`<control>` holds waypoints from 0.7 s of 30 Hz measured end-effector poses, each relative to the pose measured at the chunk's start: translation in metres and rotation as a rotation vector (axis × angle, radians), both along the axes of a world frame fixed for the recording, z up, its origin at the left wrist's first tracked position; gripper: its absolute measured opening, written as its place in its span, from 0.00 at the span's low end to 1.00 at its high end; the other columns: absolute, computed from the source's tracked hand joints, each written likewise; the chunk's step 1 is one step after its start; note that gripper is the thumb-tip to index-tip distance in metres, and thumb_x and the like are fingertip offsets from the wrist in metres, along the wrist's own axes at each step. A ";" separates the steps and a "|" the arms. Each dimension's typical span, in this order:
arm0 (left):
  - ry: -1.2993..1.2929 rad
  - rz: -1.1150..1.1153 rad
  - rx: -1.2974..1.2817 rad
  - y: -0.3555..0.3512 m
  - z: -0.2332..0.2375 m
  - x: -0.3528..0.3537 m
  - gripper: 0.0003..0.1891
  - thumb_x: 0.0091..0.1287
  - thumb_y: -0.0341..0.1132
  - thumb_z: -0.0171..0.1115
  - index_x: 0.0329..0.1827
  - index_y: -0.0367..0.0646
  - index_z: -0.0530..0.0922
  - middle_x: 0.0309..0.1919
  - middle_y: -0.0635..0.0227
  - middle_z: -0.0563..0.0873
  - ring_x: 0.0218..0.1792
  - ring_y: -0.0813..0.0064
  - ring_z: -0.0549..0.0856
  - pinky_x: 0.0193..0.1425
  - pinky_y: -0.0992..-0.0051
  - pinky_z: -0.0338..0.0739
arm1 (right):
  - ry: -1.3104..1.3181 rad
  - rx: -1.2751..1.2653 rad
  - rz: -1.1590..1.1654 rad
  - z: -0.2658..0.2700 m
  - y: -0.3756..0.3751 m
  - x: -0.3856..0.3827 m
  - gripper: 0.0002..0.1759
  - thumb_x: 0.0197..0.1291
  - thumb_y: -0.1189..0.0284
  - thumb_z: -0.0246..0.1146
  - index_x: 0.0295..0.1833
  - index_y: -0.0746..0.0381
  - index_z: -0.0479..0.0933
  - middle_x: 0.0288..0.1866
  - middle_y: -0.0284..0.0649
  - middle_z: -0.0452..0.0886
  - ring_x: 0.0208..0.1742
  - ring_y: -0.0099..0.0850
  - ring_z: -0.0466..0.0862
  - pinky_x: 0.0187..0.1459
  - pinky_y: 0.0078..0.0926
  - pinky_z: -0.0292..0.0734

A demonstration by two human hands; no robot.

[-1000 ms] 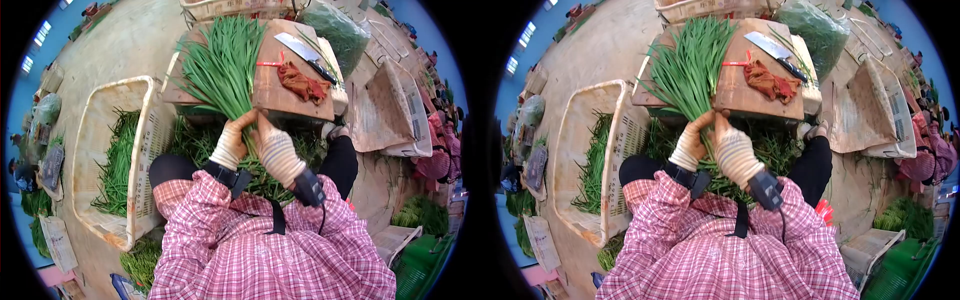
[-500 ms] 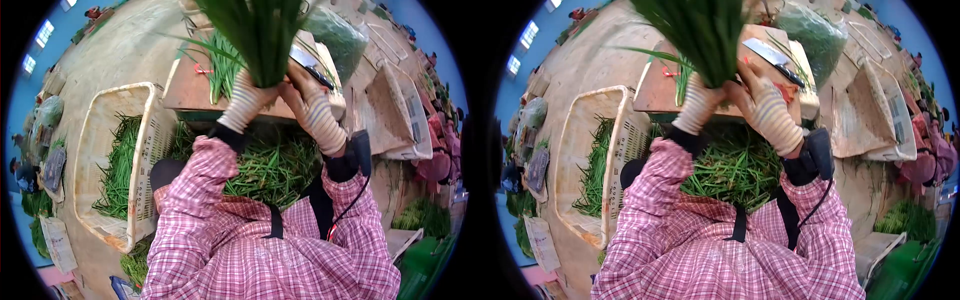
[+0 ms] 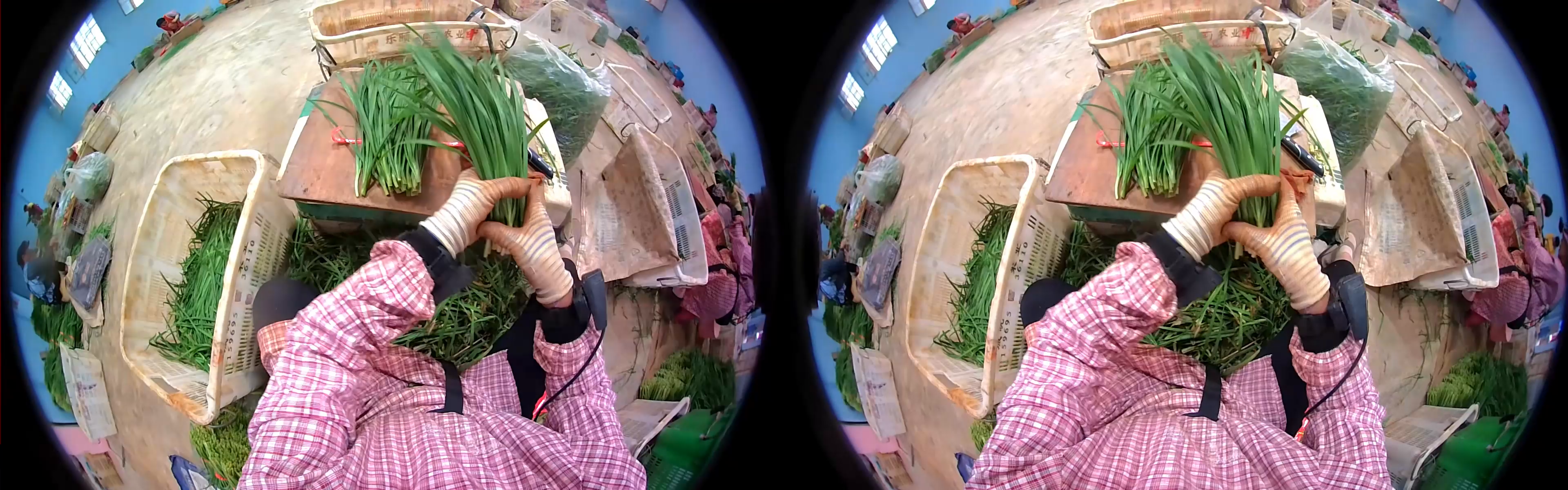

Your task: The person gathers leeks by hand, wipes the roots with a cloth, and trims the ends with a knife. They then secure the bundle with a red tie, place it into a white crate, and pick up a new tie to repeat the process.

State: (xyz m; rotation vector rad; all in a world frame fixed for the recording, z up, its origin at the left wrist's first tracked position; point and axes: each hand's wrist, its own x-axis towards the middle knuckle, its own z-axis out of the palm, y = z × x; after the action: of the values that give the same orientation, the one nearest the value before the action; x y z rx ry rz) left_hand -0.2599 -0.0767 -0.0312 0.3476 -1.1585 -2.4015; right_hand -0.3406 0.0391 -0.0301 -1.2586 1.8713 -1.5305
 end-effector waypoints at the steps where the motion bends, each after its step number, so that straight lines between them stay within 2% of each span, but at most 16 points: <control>1: -0.028 -0.007 0.006 -0.004 0.007 0.001 0.16 0.65 0.30 0.72 0.55 0.39 0.82 0.45 0.65 0.89 0.40 0.69 0.89 0.46 0.69 0.86 | -0.036 0.011 0.011 0.006 -0.002 0.002 0.40 0.51 0.73 0.77 0.67 0.68 0.67 0.52 0.40 0.81 0.50 0.26 0.81 0.50 0.25 0.81; 2: -0.078 0.063 -0.034 -0.004 0.028 0.004 0.16 0.64 0.30 0.72 0.55 0.40 0.82 0.44 0.64 0.89 0.38 0.67 0.89 0.44 0.70 0.87 | -0.042 -0.005 0.022 0.009 -0.012 -0.002 0.38 0.50 0.72 0.77 0.66 0.68 0.68 0.50 0.39 0.82 0.49 0.25 0.82 0.49 0.24 0.81; 3: -0.132 -0.085 -0.033 -0.023 0.031 0.003 0.18 0.64 0.31 0.73 0.55 0.40 0.81 0.43 0.63 0.89 0.40 0.66 0.89 0.48 0.68 0.86 | -0.051 -0.021 0.033 0.013 -0.022 -0.005 0.37 0.50 0.72 0.77 0.64 0.68 0.70 0.49 0.39 0.82 0.47 0.25 0.82 0.47 0.23 0.81; 4: -0.128 -0.053 -0.083 -0.034 0.043 0.003 0.20 0.64 0.34 0.74 0.57 0.40 0.81 0.44 0.63 0.89 0.42 0.66 0.89 0.51 0.66 0.85 | 0.056 0.001 -0.064 0.023 -0.035 -0.005 0.33 0.49 0.72 0.77 0.60 0.69 0.73 0.48 0.39 0.83 0.46 0.25 0.83 0.47 0.23 0.81; 5: -0.123 -0.019 -0.134 -0.046 0.057 0.002 0.21 0.64 0.37 0.75 0.58 0.40 0.80 0.45 0.63 0.89 0.43 0.65 0.89 0.55 0.65 0.84 | -0.102 0.008 -0.001 0.039 -0.049 -0.004 0.30 0.49 0.71 0.76 0.59 0.68 0.76 0.47 0.38 0.83 0.44 0.26 0.83 0.46 0.23 0.81; 7: -0.014 -0.134 -0.311 -0.104 0.067 -0.012 0.27 0.64 0.43 0.76 0.63 0.41 0.78 0.50 0.62 0.89 0.50 0.64 0.87 0.62 0.62 0.81 | -0.099 0.094 0.052 0.069 -0.072 -0.009 0.24 0.53 0.72 0.74 0.56 0.67 0.78 0.44 0.36 0.85 0.42 0.26 0.83 0.43 0.24 0.80; 8: 0.008 -0.057 -0.360 -0.135 0.068 -0.022 0.32 0.64 0.49 0.75 0.66 0.41 0.77 0.53 0.60 0.88 0.54 0.63 0.86 0.65 0.62 0.79 | 0.023 -0.040 0.072 0.056 -0.090 -0.015 0.22 0.54 0.73 0.73 0.54 0.66 0.79 0.41 0.35 0.85 0.40 0.26 0.83 0.41 0.24 0.79; 9: 0.029 0.020 -0.409 -0.163 0.067 -0.029 0.36 0.64 0.55 0.75 0.68 0.40 0.76 0.57 0.58 0.87 0.57 0.62 0.85 0.67 0.61 0.77 | -0.067 -0.051 0.072 0.045 -0.107 -0.015 0.19 0.56 0.73 0.72 0.53 0.66 0.80 0.40 0.35 0.85 0.39 0.26 0.83 0.40 0.25 0.79; 11: -0.428 0.272 -0.742 -0.207 0.060 -0.019 0.45 0.62 0.65 0.71 0.72 0.37 0.73 0.63 0.52 0.84 0.64 0.59 0.81 0.72 0.61 0.71 | -0.229 0.037 0.101 0.016 -0.138 -0.018 0.18 0.56 0.74 0.71 0.53 0.64 0.81 0.40 0.35 0.85 0.40 0.27 0.83 0.41 0.26 0.79; 12: -0.564 0.258 -0.843 -0.206 0.064 -0.006 0.48 0.62 0.67 0.69 0.73 0.36 0.72 0.64 0.51 0.83 0.65 0.58 0.81 0.73 0.62 0.71 | -0.241 0.267 0.036 0.005 -0.147 -0.015 0.18 0.57 0.74 0.70 0.54 0.65 0.81 0.41 0.35 0.85 0.42 0.27 0.83 0.43 0.27 0.79; 13: -0.685 0.246 -0.926 -0.223 0.054 0.001 0.48 0.63 0.67 0.68 0.74 0.35 0.70 0.65 0.51 0.82 0.65 0.59 0.81 0.72 0.63 0.70 | -0.251 0.497 -0.030 -0.008 -0.154 -0.013 0.18 0.57 0.74 0.69 0.54 0.65 0.81 0.42 0.34 0.86 0.44 0.26 0.83 0.44 0.27 0.79; 15: -0.911 0.212 -1.079 -0.275 0.015 0.009 0.48 0.65 0.65 0.66 0.77 0.35 0.67 0.66 0.51 0.81 0.65 0.59 0.80 0.71 0.65 0.71 | 0.042 0.394 0.050 -0.095 -0.171 -0.037 0.19 0.58 0.72 0.68 0.55 0.66 0.80 0.43 0.35 0.86 0.42 0.28 0.83 0.45 0.29 0.79; 16: -0.919 0.231 -1.115 -0.292 -0.003 0.015 0.46 0.66 0.60 0.68 0.78 0.36 0.66 0.65 0.52 0.82 0.65 0.61 0.80 0.70 0.67 0.71 | -0.170 0.134 0.103 -0.103 -0.166 -0.035 0.26 0.47 0.62 0.75 0.44 0.73 0.82 0.36 0.50 0.86 0.39 0.41 0.88 0.42 0.38 0.81; 17: -0.865 0.360 -1.193 -0.299 -0.020 0.021 0.44 0.66 0.54 0.71 0.78 0.37 0.66 0.68 0.49 0.80 0.68 0.58 0.78 0.73 0.67 0.70 | -0.190 0.163 0.091 -0.097 -0.166 -0.032 0.26 0.47 0.62 0.75 0.44 0.73 0.82 0.37 0.50 0.86 0.39 0.41 0.87 0.43 0.38 0.81; 19: -0.896 0.504 -1.398 -0.265 -0.006 0.034 0.51 0.62 0.61 0.68 0.79 0.33 0.62 0.72 0.38 0.73 0.73 0.47 0.73 0.76 0.61 0.69 | -0.229 0.218 0.063 -0.068 -0.166 -0.023 0.26 0.46 0.62 0.76 0.44 0.73 0.82 0.37 0.49 0.87 0.39 0.40 0.87 0.43 0.37 0.81; 21: -0.702 0.640 -1.525 -0.256 -0.024 0.034 0.38 0.67 0.50 0.68 0.77 0.45 0.68 0.76 0.45 0.69 0.76 0.48 0.69 0.79 0.61 0.65 | -0.197 0.218 0.043 -0.071 -0.178 -0.019 0.30 0.47 0.61 0.76 0.49 0.73 0.80 0.38 0.50 0.87 0.40 0.41 0.87 0.44 0.38 0.81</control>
State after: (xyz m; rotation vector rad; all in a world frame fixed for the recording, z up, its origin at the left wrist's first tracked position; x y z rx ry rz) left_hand -0.2258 -0.3324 -0.0553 0.8141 -2.2746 -0.4228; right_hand -0.3597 -0.1391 -0.1008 -1.0061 1.8149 -1.3337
